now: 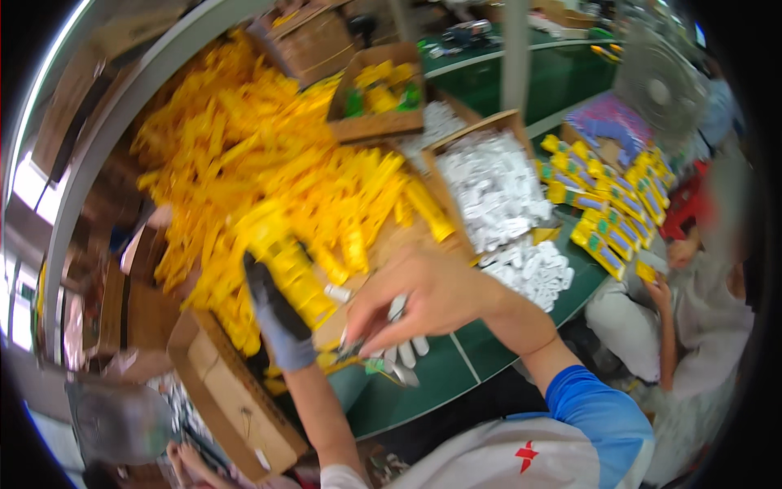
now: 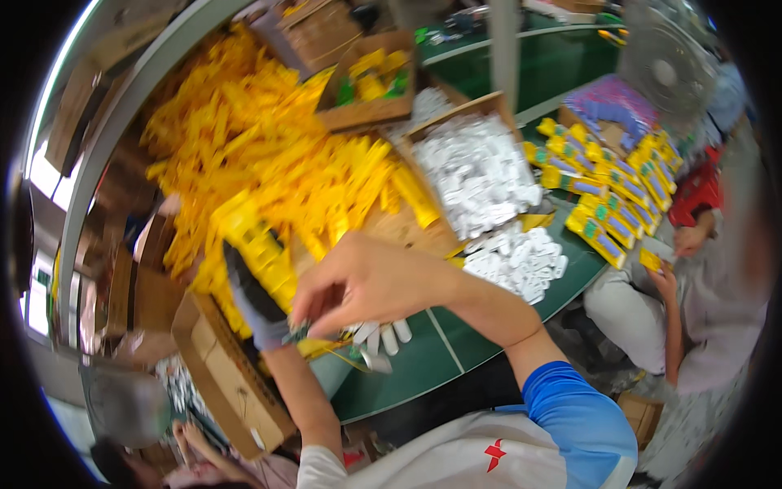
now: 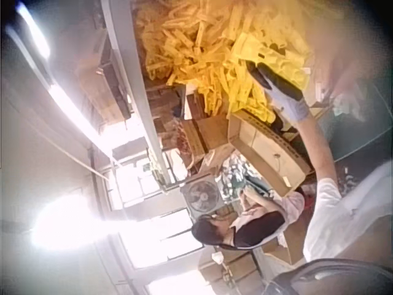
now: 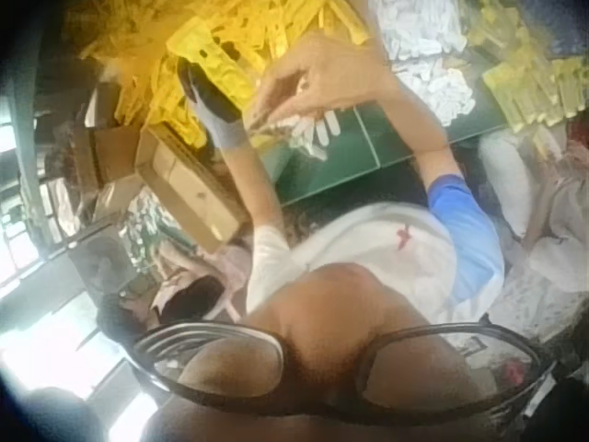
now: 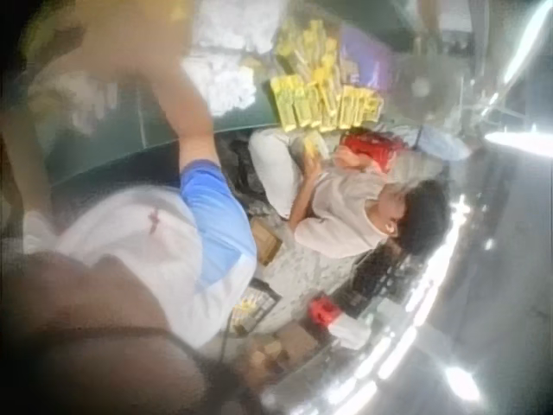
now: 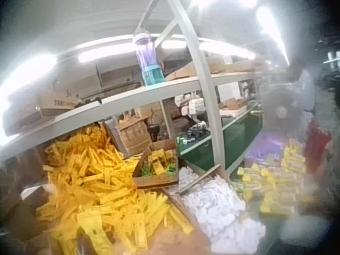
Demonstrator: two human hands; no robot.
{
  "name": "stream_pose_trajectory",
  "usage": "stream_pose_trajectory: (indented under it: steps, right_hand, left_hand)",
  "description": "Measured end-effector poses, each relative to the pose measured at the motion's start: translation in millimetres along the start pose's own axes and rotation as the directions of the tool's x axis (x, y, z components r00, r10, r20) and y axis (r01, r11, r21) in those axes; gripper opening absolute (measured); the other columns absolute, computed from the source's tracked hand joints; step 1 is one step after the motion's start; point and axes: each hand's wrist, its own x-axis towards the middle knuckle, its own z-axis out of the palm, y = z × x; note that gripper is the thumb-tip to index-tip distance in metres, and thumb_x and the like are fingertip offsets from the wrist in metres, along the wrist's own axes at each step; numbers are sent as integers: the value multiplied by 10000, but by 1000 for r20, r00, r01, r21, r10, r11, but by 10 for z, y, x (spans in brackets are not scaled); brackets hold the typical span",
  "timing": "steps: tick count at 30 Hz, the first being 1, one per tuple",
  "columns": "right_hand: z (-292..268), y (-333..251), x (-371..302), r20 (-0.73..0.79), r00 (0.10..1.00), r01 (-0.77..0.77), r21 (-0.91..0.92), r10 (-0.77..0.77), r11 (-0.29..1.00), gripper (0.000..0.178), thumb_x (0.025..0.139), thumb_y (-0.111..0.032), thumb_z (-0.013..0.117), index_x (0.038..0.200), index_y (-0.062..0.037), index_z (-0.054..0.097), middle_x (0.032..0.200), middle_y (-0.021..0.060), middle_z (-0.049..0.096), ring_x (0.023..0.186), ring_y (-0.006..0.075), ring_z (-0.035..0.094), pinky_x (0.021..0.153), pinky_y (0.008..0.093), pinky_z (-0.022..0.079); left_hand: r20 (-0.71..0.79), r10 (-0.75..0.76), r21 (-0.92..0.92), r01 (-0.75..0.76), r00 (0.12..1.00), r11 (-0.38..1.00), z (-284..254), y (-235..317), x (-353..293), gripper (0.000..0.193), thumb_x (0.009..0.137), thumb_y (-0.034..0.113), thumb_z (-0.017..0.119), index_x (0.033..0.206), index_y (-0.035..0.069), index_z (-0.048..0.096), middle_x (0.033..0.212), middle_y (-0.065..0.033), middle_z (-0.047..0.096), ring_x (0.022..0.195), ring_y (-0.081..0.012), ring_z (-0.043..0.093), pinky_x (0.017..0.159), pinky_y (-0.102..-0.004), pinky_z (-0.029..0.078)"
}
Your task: The person assembles a circuit board into a yellow plastic component housing by hand.
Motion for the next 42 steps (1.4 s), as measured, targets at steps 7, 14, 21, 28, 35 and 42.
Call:
stream_pose_trajectory:
  steps: [7,14,21,28,35,42]
  right_hand:
    - [-184,380,196,-438,877,-35,351,197,936,255,769,28,779,1002,33,675,900,83,702,798,125,680,744,248,557]
    - [-159,406,191,-417,886,-86,285,204,955,240,775,30,774,994,34,676,910,72,695,824,116,674,769,242,555]
    - [-96,415,238,-458,865,-118,211,205,970,227,783,12,778,986,35,678,899,67,696,820,105,672,770,226,547]
    - [-39,490,273,-510,835,-97,232,206,968,233,791,-7,782,990,31,668,919,62,690,823,98,663,778,221,538]
    - [-24,561,290,-528,828,-81,217,187,973,228,804,-42,777,991,37,671,905,65,694,820,92,659,763,222,531]
    - [-51,645,316,-563,811,-59,196,161,979,242,812,-85,777,985,50,675,894,69,698,809,87,659,738,219,525]
  left_hand:
    - [326,-165,-108,210,931,972,554,419,-267,416,995,231,544,1337,0,488,1296,-100,564,1169,-165,526,1017,-308,389]
    - [269,-208,-46,228,940,973,597,387,-241,421,999,256,541,1332,3,497,1255,-89,585,1134,-152,539,992,-297,404]
    - [263,-192,-4,200,945,980,584,390,-241,393,1004,252,531,1306,2,515,1218,-80,595,1094,-143,545,970,-296,416]
    - [234,-191,15,192,953,981,628,372,-221,365,1022,254,481,1280,1,528,1194,-88,601,1076,-144,547,963,-299,420]
    - [213,-232,-55,249,949,967,621,373,-229,375,1026,242,452,1308,1,508,1183,-99,604,1067,-147,564,942,-298,444]
    - [328,-307,-63,346,893,936,625,422,-219,402,1035,249,413,1346,4,479,1193,-105,596,1036,-152,584,902,-300,471]
